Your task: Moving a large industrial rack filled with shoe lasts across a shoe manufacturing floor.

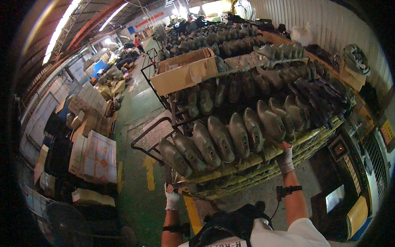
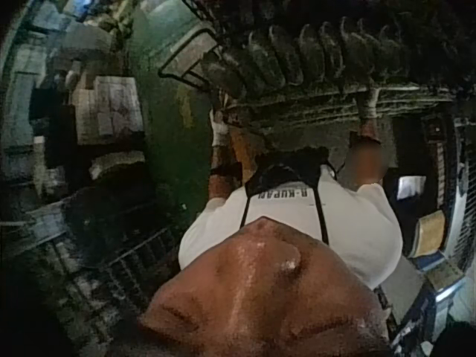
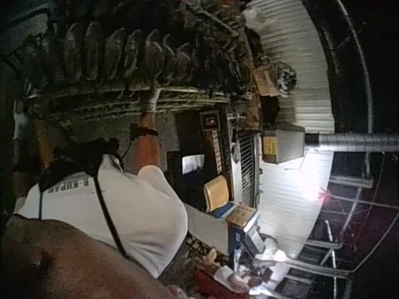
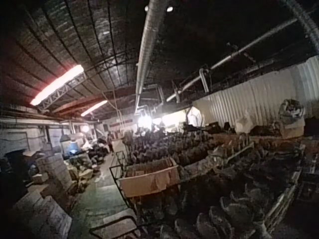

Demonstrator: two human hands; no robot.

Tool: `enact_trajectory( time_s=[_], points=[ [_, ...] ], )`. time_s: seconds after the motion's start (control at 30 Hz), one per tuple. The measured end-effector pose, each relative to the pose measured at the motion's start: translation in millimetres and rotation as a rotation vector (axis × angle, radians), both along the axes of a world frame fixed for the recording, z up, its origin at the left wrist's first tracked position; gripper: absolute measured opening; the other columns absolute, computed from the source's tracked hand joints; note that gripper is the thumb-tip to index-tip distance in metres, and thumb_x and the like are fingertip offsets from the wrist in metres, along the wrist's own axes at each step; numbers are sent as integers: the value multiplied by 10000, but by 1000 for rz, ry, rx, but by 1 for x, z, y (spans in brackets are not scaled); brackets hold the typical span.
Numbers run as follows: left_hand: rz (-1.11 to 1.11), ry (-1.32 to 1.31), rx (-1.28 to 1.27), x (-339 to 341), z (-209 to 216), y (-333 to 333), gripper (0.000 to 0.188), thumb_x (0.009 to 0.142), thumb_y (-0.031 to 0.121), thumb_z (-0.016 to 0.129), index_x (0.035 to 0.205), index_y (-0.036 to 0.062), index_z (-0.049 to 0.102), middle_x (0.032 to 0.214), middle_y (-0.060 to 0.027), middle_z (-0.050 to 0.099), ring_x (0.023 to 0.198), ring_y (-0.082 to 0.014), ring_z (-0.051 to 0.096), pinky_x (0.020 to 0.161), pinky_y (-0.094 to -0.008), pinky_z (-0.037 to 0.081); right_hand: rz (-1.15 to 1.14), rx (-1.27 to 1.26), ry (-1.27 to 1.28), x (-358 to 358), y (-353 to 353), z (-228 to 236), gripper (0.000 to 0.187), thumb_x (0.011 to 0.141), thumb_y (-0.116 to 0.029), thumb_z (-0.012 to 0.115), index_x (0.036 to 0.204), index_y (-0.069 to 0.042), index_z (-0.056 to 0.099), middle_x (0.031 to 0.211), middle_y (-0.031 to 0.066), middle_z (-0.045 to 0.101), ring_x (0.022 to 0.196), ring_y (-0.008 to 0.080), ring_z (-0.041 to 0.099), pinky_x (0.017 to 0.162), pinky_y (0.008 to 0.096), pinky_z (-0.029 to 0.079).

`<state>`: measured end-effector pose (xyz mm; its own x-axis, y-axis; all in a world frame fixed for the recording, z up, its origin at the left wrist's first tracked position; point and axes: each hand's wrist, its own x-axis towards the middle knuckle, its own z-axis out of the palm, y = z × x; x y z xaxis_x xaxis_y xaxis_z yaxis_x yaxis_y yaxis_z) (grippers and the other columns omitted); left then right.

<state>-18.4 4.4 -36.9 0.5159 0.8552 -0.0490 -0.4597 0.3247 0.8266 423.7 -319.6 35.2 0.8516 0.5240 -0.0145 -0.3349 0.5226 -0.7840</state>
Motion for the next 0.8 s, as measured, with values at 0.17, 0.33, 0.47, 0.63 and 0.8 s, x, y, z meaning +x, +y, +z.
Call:
enact_trajectory(
  time_s=[0.17,0.33,0.47,0.63,0.8],
  points=[
    [38,47,156,5,17,-9,459,804,290,660,1150,65,459,938,-72,571,658,-188,566,535,-311,477,-9,31,1,15,-5,-24,509,780,-372,554,1157,-31,530,1109,117,576,979,263,565,868,412,438],
    [87,100,114,4,18,-13,496,790,282,683,1165,53,453,1012,-86,565,808,-200,586,642,-338,509,-5,112,15,12,-3,-26,526,821,-321,520,1232,3,465,1178,142,542,1037,277,550,905,405,449],
    [76,264,409,-5,11,-10,446,815,208,651,1177,54,442,1071,-82,549,915,-201,568,719,-341,502,79,163,-33,11,5,-19,558,817,-342,509,1250,4,447,1204,157,522,1064,291,535,921,407,439],
    [11,81,-13,-4,10,-6,400,834,136,611,1187,70,434,1052,-54,544,890,-185,561,722,-337,496,17,132,83,35,-10,-58,550,833,-332,482,1253,21,436,1216,184,510,1073,306,529,915,418,442],
    [32,110,66,-17,-15,8,375,852,142,590,1190,92,435,977,-45,531,825,-181,554,689,-333,500,141,244,78,1,12,-5,536,845,-309,470,1261,27,424,1228,195,502,1078,320,526,904,429,449]
  ],
)
